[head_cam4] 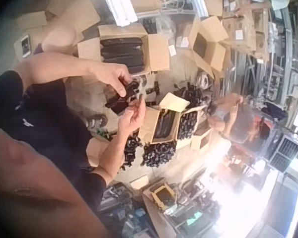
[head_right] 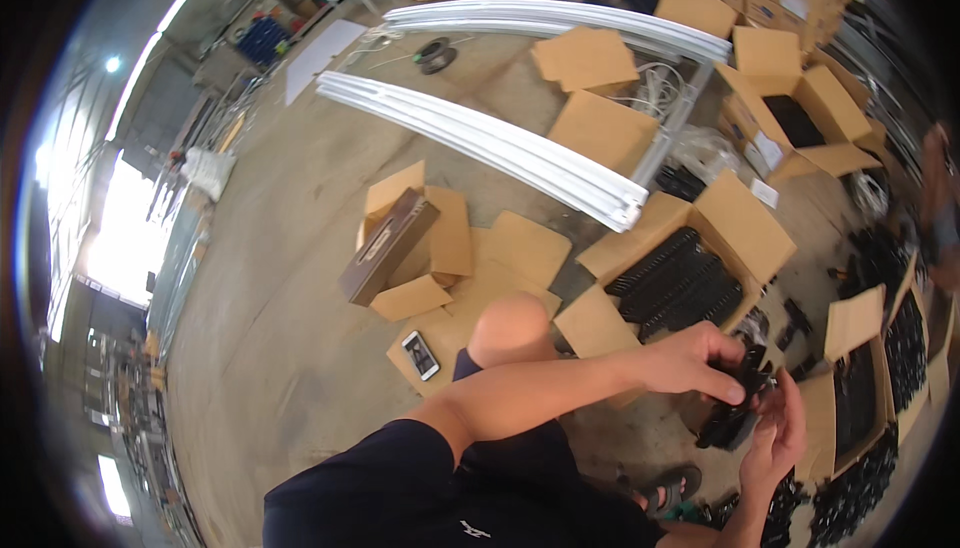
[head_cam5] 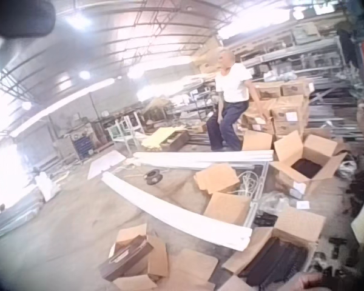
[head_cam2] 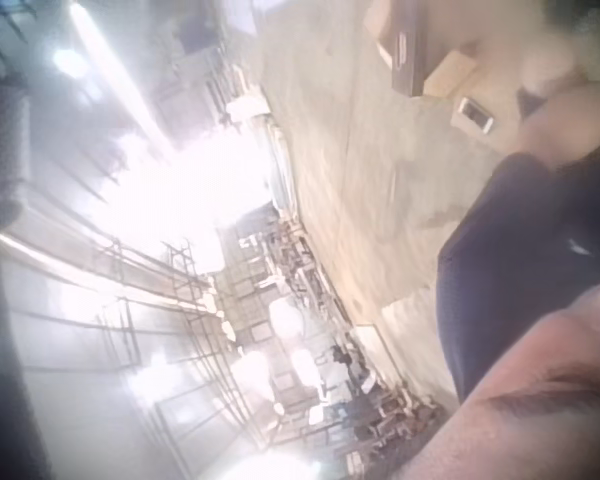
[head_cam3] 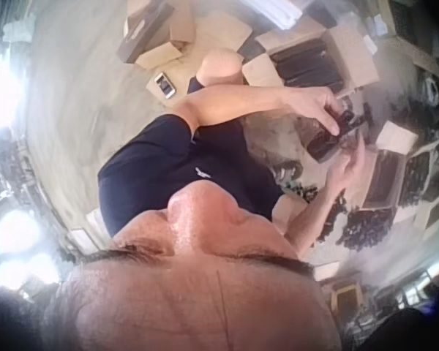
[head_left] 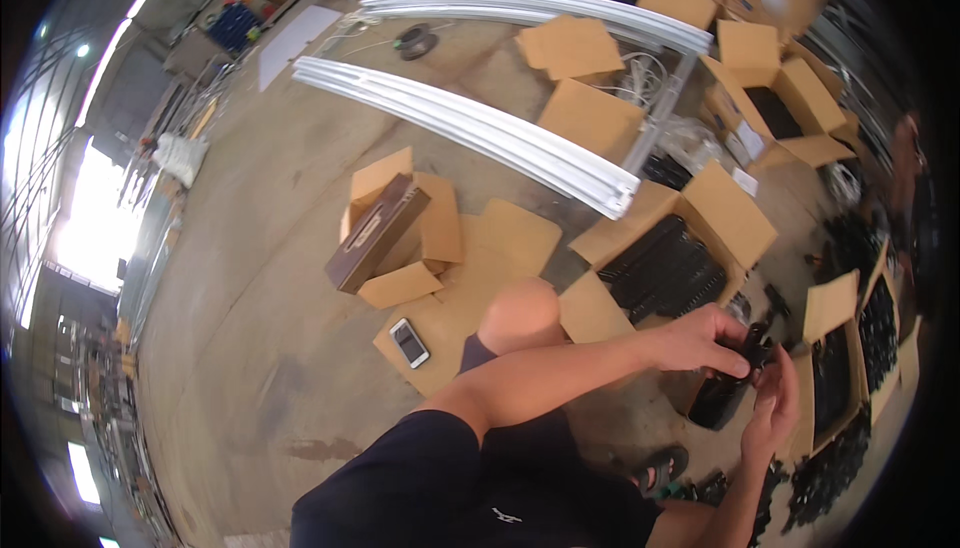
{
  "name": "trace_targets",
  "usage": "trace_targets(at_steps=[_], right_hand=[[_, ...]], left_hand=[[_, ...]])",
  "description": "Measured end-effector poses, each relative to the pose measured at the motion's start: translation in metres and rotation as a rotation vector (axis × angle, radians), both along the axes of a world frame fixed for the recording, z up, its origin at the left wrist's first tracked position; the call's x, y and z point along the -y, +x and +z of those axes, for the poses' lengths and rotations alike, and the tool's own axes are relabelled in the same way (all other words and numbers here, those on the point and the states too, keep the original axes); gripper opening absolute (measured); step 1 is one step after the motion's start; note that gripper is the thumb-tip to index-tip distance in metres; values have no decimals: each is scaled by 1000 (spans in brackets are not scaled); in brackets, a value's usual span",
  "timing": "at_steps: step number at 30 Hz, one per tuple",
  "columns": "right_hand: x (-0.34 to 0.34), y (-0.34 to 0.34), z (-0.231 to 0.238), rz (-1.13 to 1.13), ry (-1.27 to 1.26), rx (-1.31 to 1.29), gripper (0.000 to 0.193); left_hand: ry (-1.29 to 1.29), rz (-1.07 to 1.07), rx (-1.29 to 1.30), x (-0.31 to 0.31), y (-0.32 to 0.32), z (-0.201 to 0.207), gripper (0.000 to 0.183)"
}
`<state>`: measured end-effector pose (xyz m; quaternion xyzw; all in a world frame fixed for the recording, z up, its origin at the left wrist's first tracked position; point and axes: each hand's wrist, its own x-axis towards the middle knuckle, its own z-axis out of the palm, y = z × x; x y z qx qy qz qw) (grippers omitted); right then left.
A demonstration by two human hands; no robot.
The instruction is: The person assembles black plastic components by hand while sitting on the floor, picking them from a box and joining them together. The person also stands up to move a large floor fan to a new position before returning to sit and assemble more parts.
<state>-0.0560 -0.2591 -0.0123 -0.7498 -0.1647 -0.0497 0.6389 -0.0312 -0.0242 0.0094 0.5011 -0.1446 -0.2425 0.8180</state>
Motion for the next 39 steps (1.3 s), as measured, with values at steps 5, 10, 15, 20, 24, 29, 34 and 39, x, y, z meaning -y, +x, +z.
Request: trace_targets(at_steps=[5,10,15,20,24,29,34,39], right_hand=[[-9,21,36,247,-275,53,44],[-1,28,37,232,-280,38,40],[10,24,30,196,-322,36,34],[7,18,22,354,-44,-165,44],[2,6,50,675,375,-727,62],[5,19,58,876,38,-46,65],[14,12,62,600,-36,-105,70],[13,13,54,647,-57,40,73]], left_hand=[[354,14,323,3,-8,-4,30],[659,196,615,9,-4,-7,34],[569,33,313,17,-3,-2,33],[369,-204,116,4,0,-14,27],[-148,-522,28,6,-4,-36,32],[-364,-678,-334,14,-17,-30,47],[-288,-486,-246,15,-18,-24,45],[-314,-592,-306,12,-13,-34,52]])
